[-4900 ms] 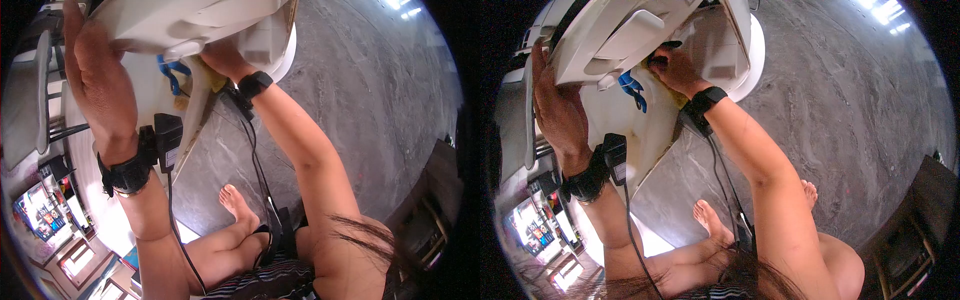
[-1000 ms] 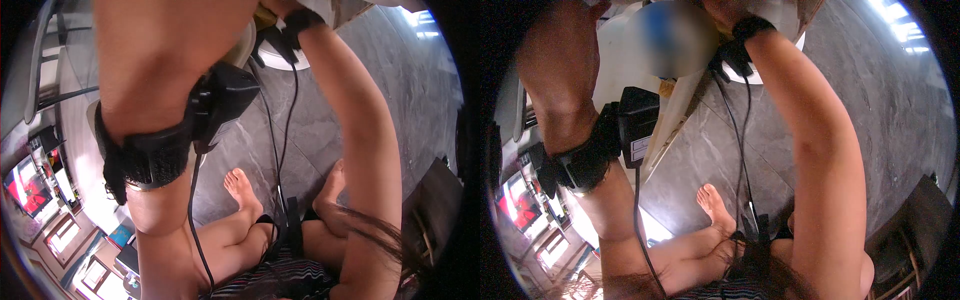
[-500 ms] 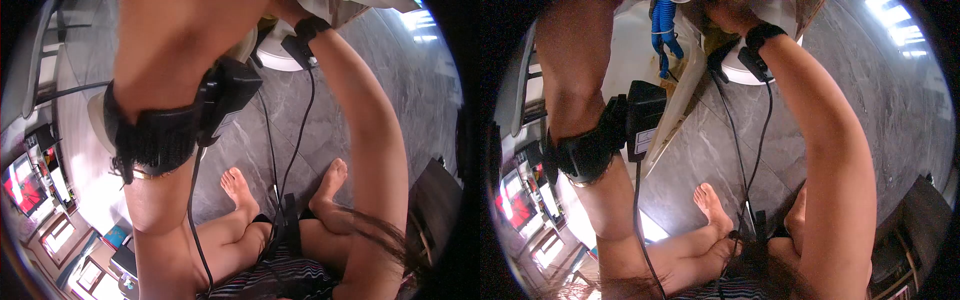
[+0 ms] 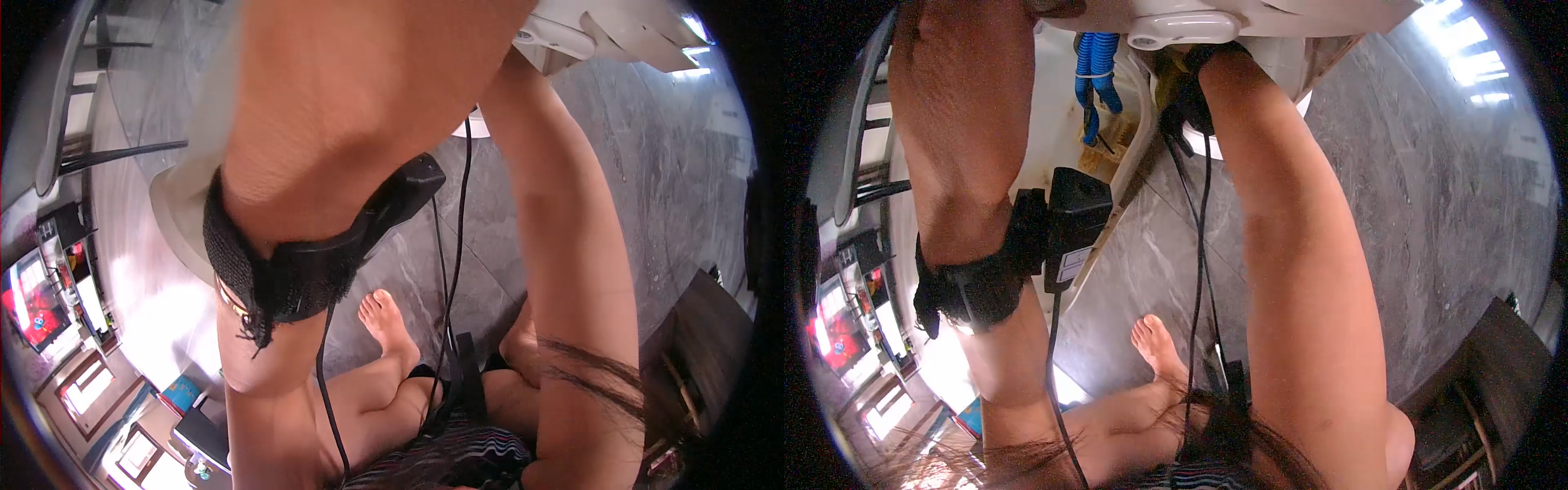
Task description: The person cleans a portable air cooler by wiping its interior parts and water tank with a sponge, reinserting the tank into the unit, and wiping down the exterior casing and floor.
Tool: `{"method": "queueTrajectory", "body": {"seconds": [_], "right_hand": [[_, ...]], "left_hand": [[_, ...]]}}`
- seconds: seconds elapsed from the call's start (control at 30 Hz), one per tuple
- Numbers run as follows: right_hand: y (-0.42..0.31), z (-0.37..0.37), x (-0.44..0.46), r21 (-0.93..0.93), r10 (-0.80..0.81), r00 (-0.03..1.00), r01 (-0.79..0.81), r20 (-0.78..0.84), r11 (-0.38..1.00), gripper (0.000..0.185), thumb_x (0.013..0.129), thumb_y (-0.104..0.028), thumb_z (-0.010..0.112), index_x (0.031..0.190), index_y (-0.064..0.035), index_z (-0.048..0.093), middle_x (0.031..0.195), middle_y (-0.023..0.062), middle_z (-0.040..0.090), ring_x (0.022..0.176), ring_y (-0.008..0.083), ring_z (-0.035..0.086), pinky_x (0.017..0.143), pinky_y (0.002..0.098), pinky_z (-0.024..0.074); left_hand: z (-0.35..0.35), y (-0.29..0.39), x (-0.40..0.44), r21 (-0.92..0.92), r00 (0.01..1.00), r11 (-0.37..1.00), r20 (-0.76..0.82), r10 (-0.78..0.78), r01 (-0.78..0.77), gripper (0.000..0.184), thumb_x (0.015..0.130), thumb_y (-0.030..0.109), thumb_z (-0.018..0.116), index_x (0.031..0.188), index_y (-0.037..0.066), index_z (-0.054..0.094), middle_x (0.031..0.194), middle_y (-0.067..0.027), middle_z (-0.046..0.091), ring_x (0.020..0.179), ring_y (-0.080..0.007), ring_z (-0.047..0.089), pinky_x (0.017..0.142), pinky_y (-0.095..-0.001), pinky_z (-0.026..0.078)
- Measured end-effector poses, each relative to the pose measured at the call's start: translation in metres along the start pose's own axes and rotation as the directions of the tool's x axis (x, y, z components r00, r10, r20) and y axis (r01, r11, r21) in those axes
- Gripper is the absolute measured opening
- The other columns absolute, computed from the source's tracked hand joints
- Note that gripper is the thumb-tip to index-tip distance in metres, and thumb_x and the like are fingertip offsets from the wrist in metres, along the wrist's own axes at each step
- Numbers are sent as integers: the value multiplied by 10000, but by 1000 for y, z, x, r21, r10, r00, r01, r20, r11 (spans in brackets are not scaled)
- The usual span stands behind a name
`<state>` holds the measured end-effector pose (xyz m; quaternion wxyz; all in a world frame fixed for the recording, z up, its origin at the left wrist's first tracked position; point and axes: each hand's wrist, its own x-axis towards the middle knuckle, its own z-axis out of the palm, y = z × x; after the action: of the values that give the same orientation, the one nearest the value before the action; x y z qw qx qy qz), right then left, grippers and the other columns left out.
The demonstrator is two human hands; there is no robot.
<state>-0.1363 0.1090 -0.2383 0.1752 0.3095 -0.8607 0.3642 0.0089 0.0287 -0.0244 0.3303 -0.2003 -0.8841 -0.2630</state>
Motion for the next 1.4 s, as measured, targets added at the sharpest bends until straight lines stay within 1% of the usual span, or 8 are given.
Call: {"method": "queueTrajectory", "body": {"seconds": [0.37,0.43,0.53,0.6,1.13,1.23,1.3,1.4], "right_hand": [[-3,18,-78,-319,-240,971,228,3,920,243,740,-170,581,935,-43,651,755,146,644,735,337,620,687,402,494],[-5,-1,-76,99,100,989,-110,105,989,243,767,-162,535,947,-25,624,773,183,602,736,385,575,697,461,462],[12,-28,-64,-177,441,888,-459,-129,871,341,921,-247,433,1171,-40,537,1114,162,593,1007,322,573,838,387,456],[22,-30,-59,-178,515,816,-565,-263,805,331,904,-241,445,1142,-32,542,1089,169,590,985,328,571,825,395,455],[-21,-6,-99,-345,-36,999,34,2,938,268,770,-192,542,914,31,580,892,224,568,809,380,553,718,458,443],[-45,-22,-124,-376,-62,977,136,204,916,245,773,-137,539,958,21,565,913,202,571,829,381,550,745,454,446],[-46,-34,-130,-107,70,957,-42,280,993,303,760,-61,531,1055,4,543,978,196,576,906,394,546,811,482,428],[-16,-34,-130,-231,-22,970,80,244,970,331,807,-26,517,1138,-24,527,1033,177,584,965,346,559,857,412,440]], "left_hand": [[2,9,3,-3,1000,1000,-24,-5,5,537,863,158,523,1322,-55,343,1255,-277,431,1090,-348,515,773,-340,531],[3,10,2,-8,1000,1000,-26,-7,7,538,862,158,523,1322,-55,343,1255,-279,429,1091,-350,514,773,-341,531],[2,10,4,-10,999,1000,-34,-6,6,539,861,158,523,1322,-56,342,1255,-281,428,1093,-353,512,774,-342,531],[3,11,5,-13,999,1000,-36,-3,2,540,860,158,524,1322,-56,342,1255,-282,427,1094,-355,511,774,-343,531],[10,8,1,-53,996,998,-86,-27,22,548,854,157,524,1322,-59,338,1257,-294,418,1101,-369,502,776,-350,531],[8,11,-3,-61,993,998,-113,-37,30,549,853,157,524,1322,-60,338,1257,-296,416,1103,-372,501,776,-352,531],[10,13,-4,-60,989,997,-136,-61,53,550,852,157,524,1322,-60,337,1258,-297,415,1104,-374,500,776,-352,531],[7,20,-5,-56,981,994,-169,-100,92,551,851,157,524,1322,-61,337,1258,-300,413,1105,-377,498,777,-354,531]]}}
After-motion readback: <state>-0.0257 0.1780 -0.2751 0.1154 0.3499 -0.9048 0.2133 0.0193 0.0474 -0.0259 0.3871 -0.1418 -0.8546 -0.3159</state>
